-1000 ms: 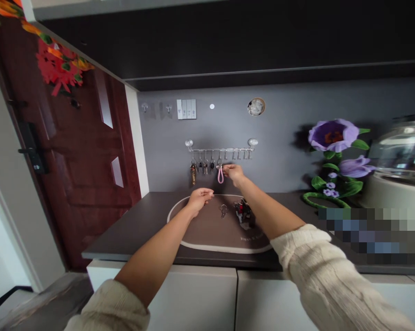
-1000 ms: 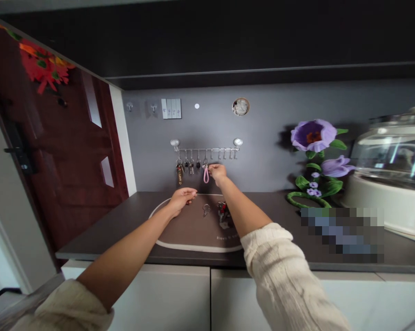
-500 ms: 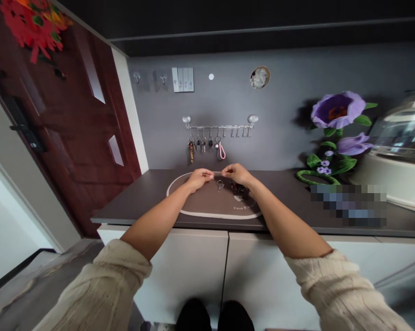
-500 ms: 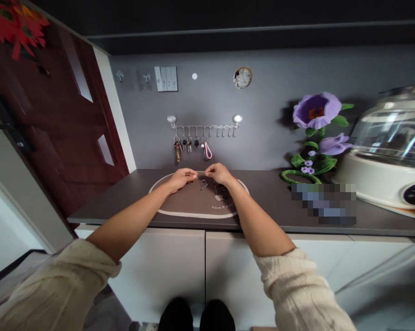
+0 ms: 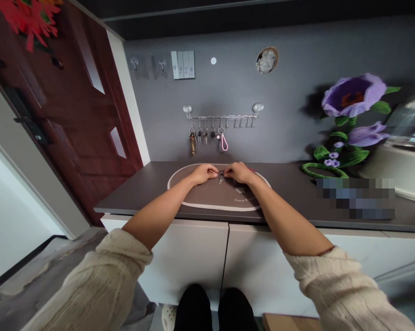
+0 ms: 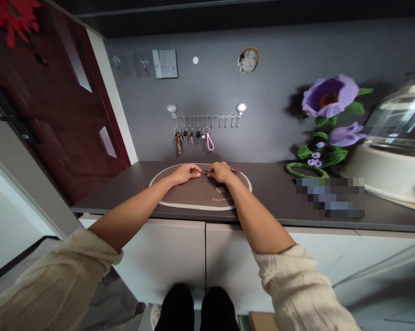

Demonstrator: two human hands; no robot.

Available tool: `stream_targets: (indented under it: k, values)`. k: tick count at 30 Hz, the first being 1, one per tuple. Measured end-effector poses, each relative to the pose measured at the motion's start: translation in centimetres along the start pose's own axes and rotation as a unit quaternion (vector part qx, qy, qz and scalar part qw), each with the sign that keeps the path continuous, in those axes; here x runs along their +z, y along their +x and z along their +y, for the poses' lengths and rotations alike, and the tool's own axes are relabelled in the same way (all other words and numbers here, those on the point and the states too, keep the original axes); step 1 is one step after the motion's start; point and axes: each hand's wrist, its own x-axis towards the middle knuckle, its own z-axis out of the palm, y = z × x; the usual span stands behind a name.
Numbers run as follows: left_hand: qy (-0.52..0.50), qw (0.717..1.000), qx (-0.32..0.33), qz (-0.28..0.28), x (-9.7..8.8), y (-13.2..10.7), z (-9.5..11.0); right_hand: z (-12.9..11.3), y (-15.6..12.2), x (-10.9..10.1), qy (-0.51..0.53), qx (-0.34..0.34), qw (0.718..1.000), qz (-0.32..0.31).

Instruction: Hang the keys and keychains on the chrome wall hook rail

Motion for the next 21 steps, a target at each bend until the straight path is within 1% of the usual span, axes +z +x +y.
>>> stream_targets:
  k: [6, 11, 17, 21]
  values:
    - [0.006, 1.000, 0.010, -0.010, 0.19, -0.03, 0.13, -0.24, -0.12, 0.13, 0.007, -0.008, 1.000, 0.018]
    - [0.010, 1.000, 0.008, 0.000, 0.28, -0.05, 0.25, -0.38, -0.19, -0.05, 0.036, -0.004, 0.999, 0.024]
    - [0.013, 0.999, 0.030, 0.020, 0.30, -0.03, 0.45, -0.63, -0.15, -0.09, 0.128, 0.017, 0.991, 0.048]
    - [-0.006, 0.998, 0.043, 0.048, 0.42, -0.12, 0.83, -0.96, -0.26, -0.25, 0.205, 0.031, 0.976, 0.069]
